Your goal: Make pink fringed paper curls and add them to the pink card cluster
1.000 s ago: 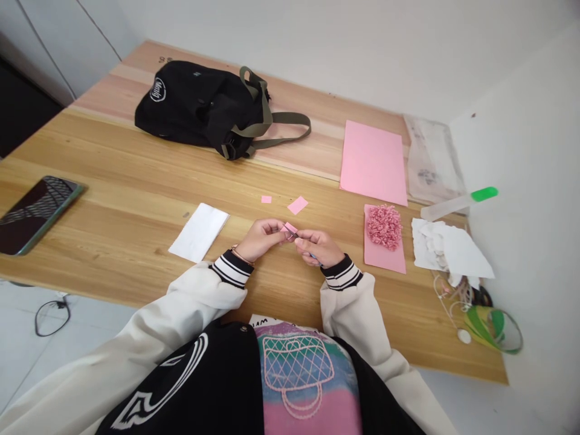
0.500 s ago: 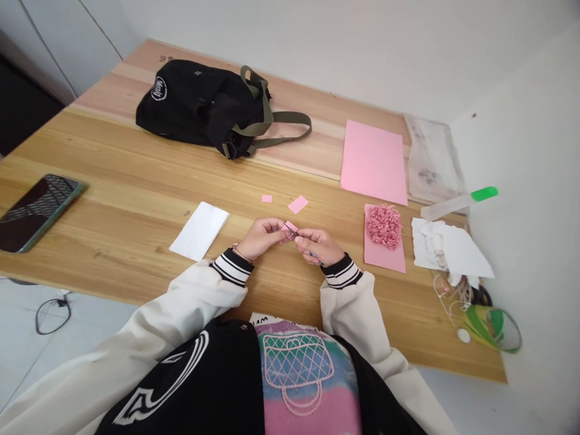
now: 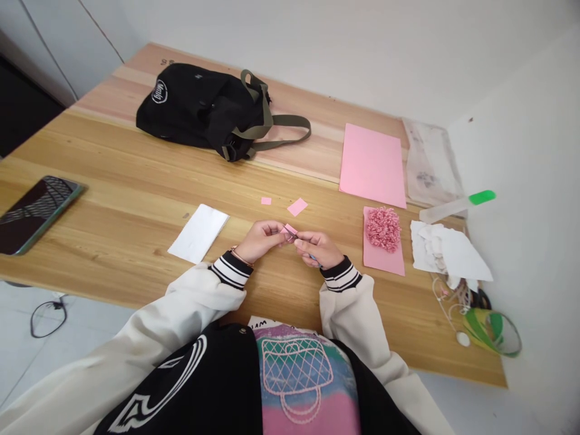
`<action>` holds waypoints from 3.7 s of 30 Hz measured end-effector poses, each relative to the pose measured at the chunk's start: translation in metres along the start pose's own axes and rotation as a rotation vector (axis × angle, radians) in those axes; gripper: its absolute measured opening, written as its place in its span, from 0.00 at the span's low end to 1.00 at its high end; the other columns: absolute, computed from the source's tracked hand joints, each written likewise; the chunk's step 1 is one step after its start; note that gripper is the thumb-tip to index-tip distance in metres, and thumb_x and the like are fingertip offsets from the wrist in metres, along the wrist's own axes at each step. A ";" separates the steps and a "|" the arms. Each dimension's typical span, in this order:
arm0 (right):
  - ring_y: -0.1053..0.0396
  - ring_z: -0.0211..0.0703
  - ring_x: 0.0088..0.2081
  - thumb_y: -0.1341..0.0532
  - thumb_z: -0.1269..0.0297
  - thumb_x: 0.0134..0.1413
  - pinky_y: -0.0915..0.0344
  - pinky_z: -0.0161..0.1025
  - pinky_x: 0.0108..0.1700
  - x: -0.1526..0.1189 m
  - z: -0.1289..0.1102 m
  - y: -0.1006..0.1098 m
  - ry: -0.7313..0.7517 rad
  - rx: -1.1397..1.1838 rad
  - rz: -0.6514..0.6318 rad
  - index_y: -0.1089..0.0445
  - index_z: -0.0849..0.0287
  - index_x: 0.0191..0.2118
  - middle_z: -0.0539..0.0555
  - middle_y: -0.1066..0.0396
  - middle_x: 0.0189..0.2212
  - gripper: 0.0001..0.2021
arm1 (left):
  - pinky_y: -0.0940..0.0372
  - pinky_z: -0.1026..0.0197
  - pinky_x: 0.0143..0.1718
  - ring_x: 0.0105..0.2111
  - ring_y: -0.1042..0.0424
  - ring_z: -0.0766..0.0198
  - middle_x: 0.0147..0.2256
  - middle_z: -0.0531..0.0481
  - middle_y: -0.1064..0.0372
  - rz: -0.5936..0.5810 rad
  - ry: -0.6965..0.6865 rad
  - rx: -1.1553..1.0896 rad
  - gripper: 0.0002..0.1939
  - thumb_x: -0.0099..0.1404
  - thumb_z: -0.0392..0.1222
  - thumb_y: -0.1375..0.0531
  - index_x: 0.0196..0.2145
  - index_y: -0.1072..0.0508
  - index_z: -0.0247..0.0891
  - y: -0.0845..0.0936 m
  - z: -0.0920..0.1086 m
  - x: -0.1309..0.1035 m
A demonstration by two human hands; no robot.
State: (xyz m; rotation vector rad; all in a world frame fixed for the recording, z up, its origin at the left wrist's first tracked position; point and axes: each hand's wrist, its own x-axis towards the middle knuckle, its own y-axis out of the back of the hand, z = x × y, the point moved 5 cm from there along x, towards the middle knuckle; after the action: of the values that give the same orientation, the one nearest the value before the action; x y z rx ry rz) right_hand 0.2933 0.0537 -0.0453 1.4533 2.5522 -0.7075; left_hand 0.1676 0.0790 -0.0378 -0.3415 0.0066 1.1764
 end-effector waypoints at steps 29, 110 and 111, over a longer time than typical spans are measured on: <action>0.54 0.23 0.10 0.37 0.55 0.46 0.61 0.27 0.12 0.000 0.001 0.002 -0.003 0.008 -0.011 0.32 0.66 0.40 0.39 0.48 0.14 0.20 | 0.42 0.67 0.27 0.22 0.38 0.72 0.21 0.52 0.31 -0.015 -0.022 0.024 0.10 0.49 0.43 0.35 0.22 0.27 0.31 -0.001 0.000 -0.001; 0.54 0.23 0.09 0.36 0.55 0.44 0.63 0.28 0.12 0.001 0.000 -0.002 -0.023 0.062 -0.042 0.35 0.66 0.39 0.39 0.46 0.13 0.20 | 0.42 0.67 0.26 0.21 0.37 0.72 0.23 0.50 0.29 -0.027 -0.039 0.038 0.11 0.50 0.43 0.36 0.24 0.26 0.31 0.003 -0.003 0.001; 0.54 0.23 0.09 0.36 0.55 0.45 0.64 0.28 0.11 0.001 0.000 -0.002 -0.023 0.062 -0.043 0.35 0.66 0.39 0.39 0.46 0.13 0.20 | 0.42 0.67 0.26 0.21 0.37 0.72 0.23 0.50 0.29 -0.027 -0.040 0.037 0.10 0.50 0.43 0.36 0.24 0.26 0.31 0.003 -0.003 0.001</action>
State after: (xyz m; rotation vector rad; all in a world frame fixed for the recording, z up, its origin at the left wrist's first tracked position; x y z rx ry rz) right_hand 0.2917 0.0535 -0.0452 1.4037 2.5735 -0.8114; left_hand 0.1662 0.0803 -0.0418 -0.2842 -0.0114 1.1545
